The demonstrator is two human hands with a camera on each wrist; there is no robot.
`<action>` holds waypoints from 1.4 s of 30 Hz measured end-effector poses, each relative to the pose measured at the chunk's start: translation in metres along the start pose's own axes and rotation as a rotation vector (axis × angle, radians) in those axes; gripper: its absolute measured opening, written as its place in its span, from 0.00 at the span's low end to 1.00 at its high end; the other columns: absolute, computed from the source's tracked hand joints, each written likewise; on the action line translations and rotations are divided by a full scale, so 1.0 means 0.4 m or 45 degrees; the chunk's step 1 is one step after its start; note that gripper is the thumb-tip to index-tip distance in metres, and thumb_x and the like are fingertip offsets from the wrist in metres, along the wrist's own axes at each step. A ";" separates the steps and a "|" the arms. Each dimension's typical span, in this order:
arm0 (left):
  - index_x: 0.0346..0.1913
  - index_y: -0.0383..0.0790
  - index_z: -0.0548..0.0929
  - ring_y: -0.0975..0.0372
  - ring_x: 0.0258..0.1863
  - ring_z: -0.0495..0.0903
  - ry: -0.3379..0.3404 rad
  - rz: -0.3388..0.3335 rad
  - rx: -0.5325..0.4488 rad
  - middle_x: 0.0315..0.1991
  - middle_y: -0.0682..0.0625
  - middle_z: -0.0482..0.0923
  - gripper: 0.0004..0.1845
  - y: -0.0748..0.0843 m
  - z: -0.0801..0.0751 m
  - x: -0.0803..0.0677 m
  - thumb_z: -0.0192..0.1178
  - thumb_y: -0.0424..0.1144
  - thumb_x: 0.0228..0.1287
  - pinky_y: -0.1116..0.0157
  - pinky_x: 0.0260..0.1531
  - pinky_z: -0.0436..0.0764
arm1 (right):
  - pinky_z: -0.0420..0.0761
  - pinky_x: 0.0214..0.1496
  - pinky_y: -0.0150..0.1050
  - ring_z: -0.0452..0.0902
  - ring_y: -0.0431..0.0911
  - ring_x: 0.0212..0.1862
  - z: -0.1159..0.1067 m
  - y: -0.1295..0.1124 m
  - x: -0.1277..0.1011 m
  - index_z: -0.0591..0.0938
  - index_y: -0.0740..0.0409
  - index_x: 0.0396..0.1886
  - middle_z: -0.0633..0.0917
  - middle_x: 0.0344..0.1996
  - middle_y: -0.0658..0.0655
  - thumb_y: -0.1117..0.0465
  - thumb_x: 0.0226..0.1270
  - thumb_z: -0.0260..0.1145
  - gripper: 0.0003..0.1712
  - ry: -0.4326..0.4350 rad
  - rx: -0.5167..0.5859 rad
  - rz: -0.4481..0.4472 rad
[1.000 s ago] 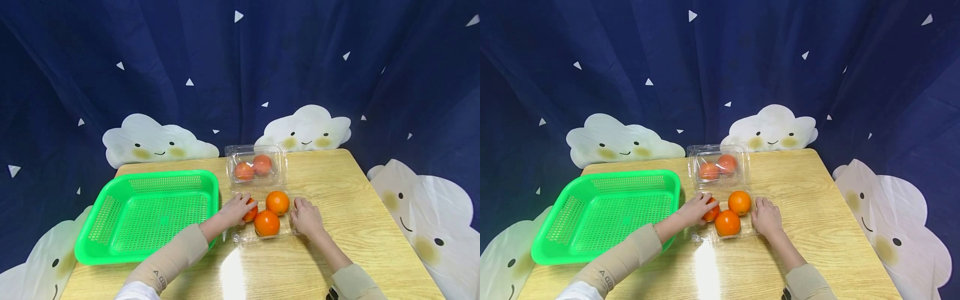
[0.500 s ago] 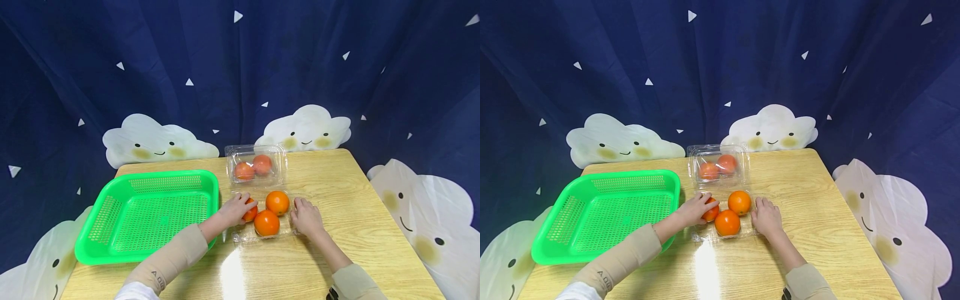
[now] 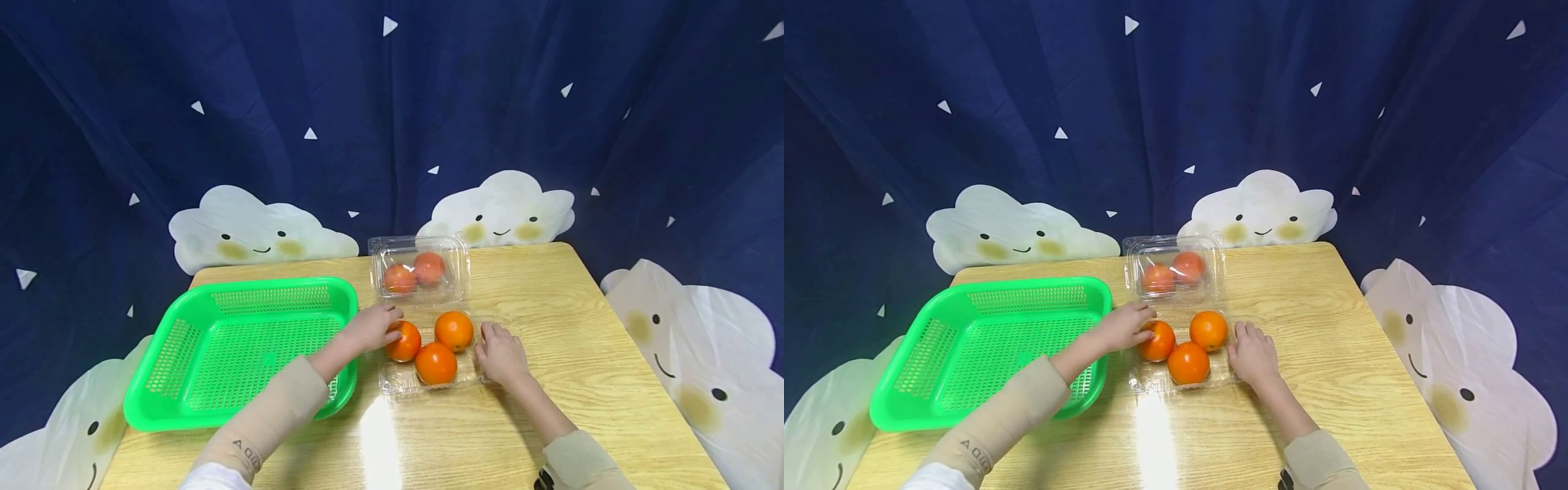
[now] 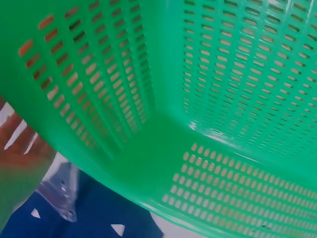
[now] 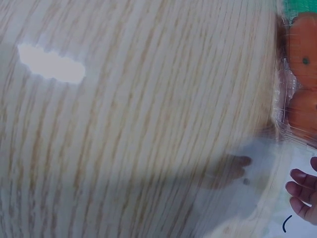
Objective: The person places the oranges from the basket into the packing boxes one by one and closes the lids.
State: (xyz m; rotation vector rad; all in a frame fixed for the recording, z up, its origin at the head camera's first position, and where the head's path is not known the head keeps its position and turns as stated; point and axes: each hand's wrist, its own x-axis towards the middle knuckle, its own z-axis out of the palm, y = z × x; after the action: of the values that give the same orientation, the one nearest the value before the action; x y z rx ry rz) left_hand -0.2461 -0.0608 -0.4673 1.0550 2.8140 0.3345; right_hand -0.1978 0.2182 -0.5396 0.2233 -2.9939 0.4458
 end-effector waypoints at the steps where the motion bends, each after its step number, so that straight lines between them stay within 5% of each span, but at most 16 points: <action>1: 0.47 0.35 0.79 0.52 0.45 0.77 0.043 -0.004 -0.034 0.46 0.43 0.77 0.15 -0.007 -0.006 0.002 0.58 0.41 0.60 0.57 0.45 0.77 | 0.70 0.37 0.50 0.72 0.54 0.37 0.000 0.000 0.000 0.72 0.61 0.39 0.74 0.31 0.57 0.58 0.58 0.57 0.13 0.002 0.002 0.000; 7: 0.36 0.35 0.80 0.59 0.32 0.76 0.339 -0.149 -0.365 0.32 0.47 0.79 0.07 -0.052 -0.037 0.017 0.53 0.34 0.62 0.66 0.32 0.77 | 0.71 0.37 0.50 0.72 0.54 0.38 -0.002 0.000 0.000 0.72 0.61 0.41 0.74 0.32 0.57 0.57 0.58 0.57 0.14 -0.005 0.004 0.001; 12: 0.37 0.30 0.79 0.56 0.27 0.75 0.621 -0.282 -0.734 0.29 0.44 0.78 0.09 -0.111 -0.037 0.045 0.51 0.33 0.62 0.63 0.29 0.76 | 0.71 0.37 0.50 0.73 0.54 0.38 -0.003 0.001 0.000 0.72 0.62 0.41 0.75 0.32 0.57 0.57 0.59 0.57 0.15 -0.011 0.004 -0.001; 14: 0.38 0.33 0.80 0.56 0.28 0.76 0.729 -0.300 -0.863 0.29 0.44 0.79 0.12 -0.170 0.005 0.075 0.52 0.39 0.63 0.63 0.31 0.76 | 0.70 0.37 0.51 0.73 0.54 0.38 -0.003 0.001 0.001 0.72 0.61 0.41 0.74 0.32 0.57 0.57 0.59 0.57 0.14 -0.007 0.003 -0.003; 19: 0.43 0.41 0.76 0.59 0.32 0.76 0.807 -0.427 -1.191 0.34 0.48 0.77 0.15 -0.311 0.114 0.157 0.51 0.49 0.65 0.65 0.31 0.77 | 0.71 0.36 0.51 0.72 0.54 0.37 -0.002 0.002 0.001 0.72 0.61 0.40 0.74 0.31 0.56 0.57 0.58 0.57 0.14 0.003 0.002 -0.005; 21: 0.47 0.40 0.75 0.59 0.34 0.76 0.812 -0.487 -1.265 0.37 0.48 0.76 0.15 -0.303 0.101 0.158 0.50 0.47 0.66 0.65 0.32 0.78 | 0.71 0.36 0.51 0.72 0.53 0.37 -0.002 0.002 0.001 0.72 0.61 0.39 0.74 0.30 0.56 0.57 0.58 0.57 0.13 0.003 0.002 -0.007; 25: 0.47 0.43 0.74 0.64 0.32 0.75 0.920 -0.511 -1.276 0.39 0.52 0.74 0.16 -0.349 0.143 0.194 0.50 0.50 0.65 0.70 0.28 0.75 | 0.71 0.36 0.50 0.72 0.53 0.36 -0.001 0.003 0.002 0.71 0.61 0.39 0.73 0.30 0.56 0.57 0.58 0.57 0.13 -0.003 0.002 -0.008; 32: 0.56 0.40 0.71 0.59 0.47 0.74 0.736 -0.661 -1.600 0.48 0.47 0.75 0.23 -0.413 0.184 0.243 0.44 0.53 0.67 0.62 0.43 0.76 | 0.71 0.36 0.50 0.72 0.52 0.36 0.000 0.003 0.002 0.72 0.61 0.39 0.73 0.30 0.56 0.57 0.58 0.57 0.13 -0.002 -0.001 -0.010; 34: 0.53 0.40 0.73 0.61 0.44 0.75 0.747 -0.630 -1.710 0.46 0.49 0.76 0.23 -0.432 0.207 0.258 0.46 0.54 0.66 0.65 0.39 0.76 | 0.70 0.36 0.50 0.72 0.53 0.36 0.000 0.002 0.002 0.71 0.61 0.39 0.73 0.30 0.56 0.57 0.58 0.57 0.13 -0.001 0.000 -0.011; 37: 0.58 0.41 0.70 0.58 0.49 0.73 0.654 -0.655 -1.909 0.52 0.47 0.74 0.25 -0.442 0.212 0.268 0.44 0.55 0.67 0.61 0.45 0.75 | 0.70 0.35 0.49 0.71 0.52 0.36 -0.001 0.002 0.002 0.71 0.60 0.38 0.73 0.29 0.56 0.57 0.58 0.57 0.12 0.002 0.000 -0.009; 42: 0.62 0.42 0.67 0.57 0.54 0.71 0.563 -0.687 -2.035 0.57 0.47 0.70 0.28 -0.375 0.153 0.243 0.40 0.56 0.68 0.60 0.51 0.71 | 0.69 0.33 0.47 0.71 0.51 0.34 -0.001 0.003 0.002 0.70 0.59 0.35 0.72 0.28 0.54 0.57 0.58 0.57 0.10 0.002 -0.001 -0.009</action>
State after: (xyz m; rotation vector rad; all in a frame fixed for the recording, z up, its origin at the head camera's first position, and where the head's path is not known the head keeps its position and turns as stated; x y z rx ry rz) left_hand -0.4025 -0.0965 -0.5668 -0.1709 1.7866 2.2588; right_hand -0.1988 0.2192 -0.5393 0.2330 -2.9906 0.4439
